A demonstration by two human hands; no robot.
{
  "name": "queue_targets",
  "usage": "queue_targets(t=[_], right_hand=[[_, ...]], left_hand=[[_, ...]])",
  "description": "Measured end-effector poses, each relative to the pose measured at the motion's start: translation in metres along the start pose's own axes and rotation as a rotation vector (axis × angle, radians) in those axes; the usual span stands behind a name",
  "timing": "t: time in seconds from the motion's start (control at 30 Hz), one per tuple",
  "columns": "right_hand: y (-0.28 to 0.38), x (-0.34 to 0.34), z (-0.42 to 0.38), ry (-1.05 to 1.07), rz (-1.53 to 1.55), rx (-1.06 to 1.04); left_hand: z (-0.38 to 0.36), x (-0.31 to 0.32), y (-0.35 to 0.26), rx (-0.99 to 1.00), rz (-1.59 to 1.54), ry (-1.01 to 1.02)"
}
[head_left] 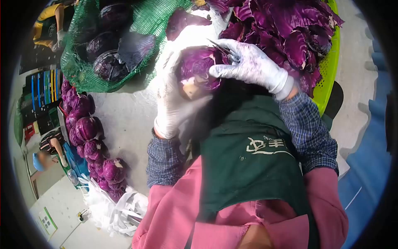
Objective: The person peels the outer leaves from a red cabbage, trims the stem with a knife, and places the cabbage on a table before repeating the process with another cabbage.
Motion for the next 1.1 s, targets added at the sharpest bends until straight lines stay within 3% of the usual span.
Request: queue_targets(t=[0.03,0.1,0.17,0.23,0.47,0.6,0.7,0.73,0.83,0.87,1.0,1.1], right_hand=[[-0.011,0.002,0.003,0.14,0.143,0.165],[-0.022,0.006,0.009,0.193,0.164,0.159],[-0.02,0.002,0.013,0.011,0.03,0.001],[0.002,-0.003,0.003,-0.245,-0.165,-0.184],[0.029,0.002,-0.032,-0.274,-0.514,-0.354],[0.026,0.008,-0.02,-0.131,-0.689,-0.229],[0.031,0.007,-0.017,-0.161,-0.763,-0.165],[0.033,0.002,-0.016,-0.276,-0.787,-0.22],[0.021,-0.053,0.0,-0.572,-0.195,-0.203],[0.016,-0.065,0.003,-0.541,-0.212,-0.075],[0.018,-0.032,0.0,-0.319,-0.394,-0.161],[0.007,-0.023,-0.015,-0.098,-0.373,-0.006]], left_hand=[[0.004,-0.004,-0.005,0.098,0.153,0.023],[0.008,-0.005,0.001,0.017,0.07,0.03],[0.007,-0.007,0.011,-0.169,-0.143,-0.033],[0.001,-0.014,0.021,-0.201,0.024,0.008],[0.007,-0.017,0.029,-0.297,-0.084,0.108],[0.018,-0.016,0.022,-0.27,-0.121,0.139],[0.013,-0.016,0.025,-0.267,-0.049,0.171],[0.013,-0.017,0.026,-0.258,-0.026,0.17],[0.019,-0.017,0.015,-0.158,0.022,0.162],[0.019,-0.016,0.013,-0.163,0.017,0.146],[0.013,-0.015,0.026,-0.255,-0.062,0.177],[0.01,-0.016,0.027,-0.296,-0.094,0.15]])
Point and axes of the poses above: each hand's wrist, its own z-axis towards the middle knuckle, its own x-axis out of the palm, y = z × x, the point moved 7 cm from there along z, towards the middle knuckle, and after that the axes turned 10 degrees about x, right-handed, at the moved point
